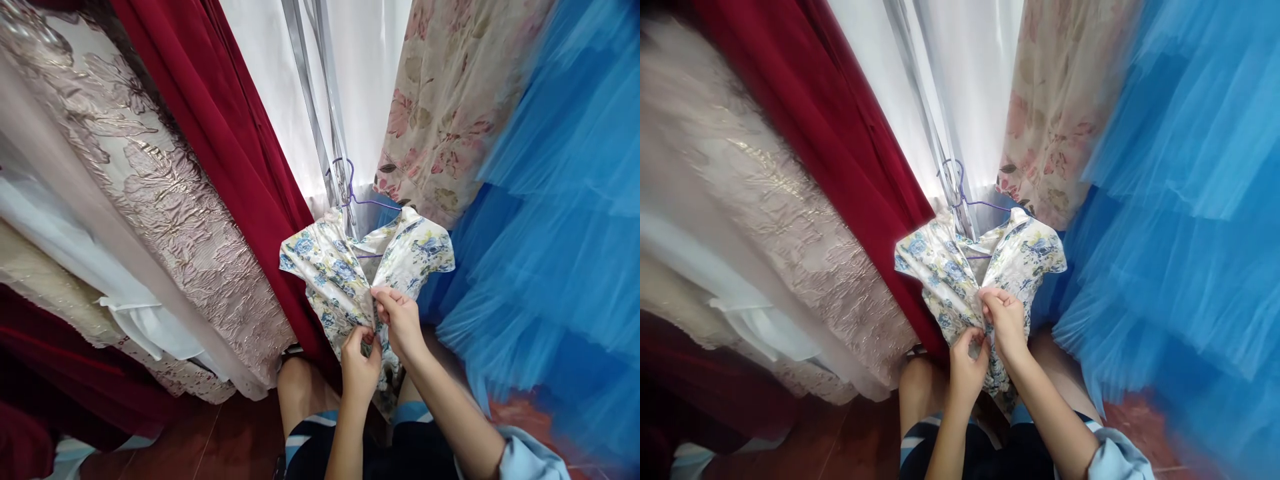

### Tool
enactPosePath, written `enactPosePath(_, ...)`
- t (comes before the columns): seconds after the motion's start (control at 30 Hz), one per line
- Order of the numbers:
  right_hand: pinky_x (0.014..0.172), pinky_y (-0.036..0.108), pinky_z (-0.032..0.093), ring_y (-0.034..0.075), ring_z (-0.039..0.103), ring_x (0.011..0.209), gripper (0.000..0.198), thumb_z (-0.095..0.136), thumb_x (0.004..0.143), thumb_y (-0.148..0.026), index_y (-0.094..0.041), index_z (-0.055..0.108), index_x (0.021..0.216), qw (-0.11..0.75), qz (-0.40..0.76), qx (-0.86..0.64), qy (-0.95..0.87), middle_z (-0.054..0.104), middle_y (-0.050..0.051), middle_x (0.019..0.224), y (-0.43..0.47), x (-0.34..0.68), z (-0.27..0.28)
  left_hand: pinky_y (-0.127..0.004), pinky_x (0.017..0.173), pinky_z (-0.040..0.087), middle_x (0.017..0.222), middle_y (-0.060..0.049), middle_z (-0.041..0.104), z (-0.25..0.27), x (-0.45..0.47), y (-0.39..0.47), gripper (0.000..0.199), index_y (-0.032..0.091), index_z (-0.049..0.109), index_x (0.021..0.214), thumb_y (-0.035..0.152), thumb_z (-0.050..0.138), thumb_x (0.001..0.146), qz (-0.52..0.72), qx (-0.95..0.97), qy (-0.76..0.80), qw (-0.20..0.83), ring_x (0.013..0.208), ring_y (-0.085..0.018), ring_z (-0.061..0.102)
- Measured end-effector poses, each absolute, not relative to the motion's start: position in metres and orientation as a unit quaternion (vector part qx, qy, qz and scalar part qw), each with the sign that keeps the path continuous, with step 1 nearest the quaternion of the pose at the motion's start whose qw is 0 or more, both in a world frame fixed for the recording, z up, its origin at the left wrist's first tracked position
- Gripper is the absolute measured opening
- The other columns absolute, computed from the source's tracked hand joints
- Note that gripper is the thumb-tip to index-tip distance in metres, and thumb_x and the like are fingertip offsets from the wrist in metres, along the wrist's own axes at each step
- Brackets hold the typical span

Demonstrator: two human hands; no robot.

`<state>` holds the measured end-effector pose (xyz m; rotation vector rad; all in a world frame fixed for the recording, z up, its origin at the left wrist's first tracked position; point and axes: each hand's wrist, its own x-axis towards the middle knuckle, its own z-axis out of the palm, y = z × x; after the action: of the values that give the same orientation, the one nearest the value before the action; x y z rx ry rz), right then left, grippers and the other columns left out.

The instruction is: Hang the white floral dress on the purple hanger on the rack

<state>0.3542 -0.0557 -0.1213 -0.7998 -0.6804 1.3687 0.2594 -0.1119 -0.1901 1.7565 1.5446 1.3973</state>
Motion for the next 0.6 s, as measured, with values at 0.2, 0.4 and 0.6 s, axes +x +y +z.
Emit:
enactPosePath(0.2, 0.039, 0.023, 0.016, 0.004, 0.026, 0.039, 0.02, 0.076, 0.064, -0.03, -0.016, 0.062, 0.061, 0.678, 0.588, -0.305, -0.318, 0.045, -0.006, 0.047, -0.025, 0.355, -0.089, -0.028, 0.075, 0.043, 0.081, -0.004, 0.061, -0.197, 0.26, -0.11, 0.007, 0.019, 0.059, 0.087, 0.022, 0.054, 0.091, 0.481, 0.649, 0.556, 0.196, 0.081, -0.02, 0.058)
enactPosePath(0.4, 0.038, 0.022, 0.016, 0.004, 0.027, 0.038, 0.026, 0.075, 0.065, -0.029, -0.017, 0.055, 0.053, 0.694, 0.56, -0.281, -0.355, 0.044, -0.006, 0.045, 0.006, 0.349, -0.058, -0.028, 0.074, 0.043, 0.083, -0.005, 0.063, -0.21, 0.258, -0.103, 0.01, 0.019, 0.059, 0.09, 0.024, 0.051, 0.093, 0.459, 0.648, 0.575, 0.199, 0.082, -0.021, 0.059)
enactPosePath(0.6, 0.039, 0.022, 0.016, 0.004, 0.025, 0.039, 0.03, 0.074, 0.065, -0.027, -0.017, 0.051, 0.047, 0.688, 0.548, -0.285, -0.381, 0.04, -0.006, 0.042, 0.028, 0.348, -0.031, -0.028, 0.07, 0.041, 0.075, -0.003, 0.058, -0.225, 0.259, -0.087, 0.008, 0.019, 0.058, 0.084, 0.021, 0.051, 0.089, 0.433, 0.657, 0.575, 0.223, 0.074, -0.019, 0.056)
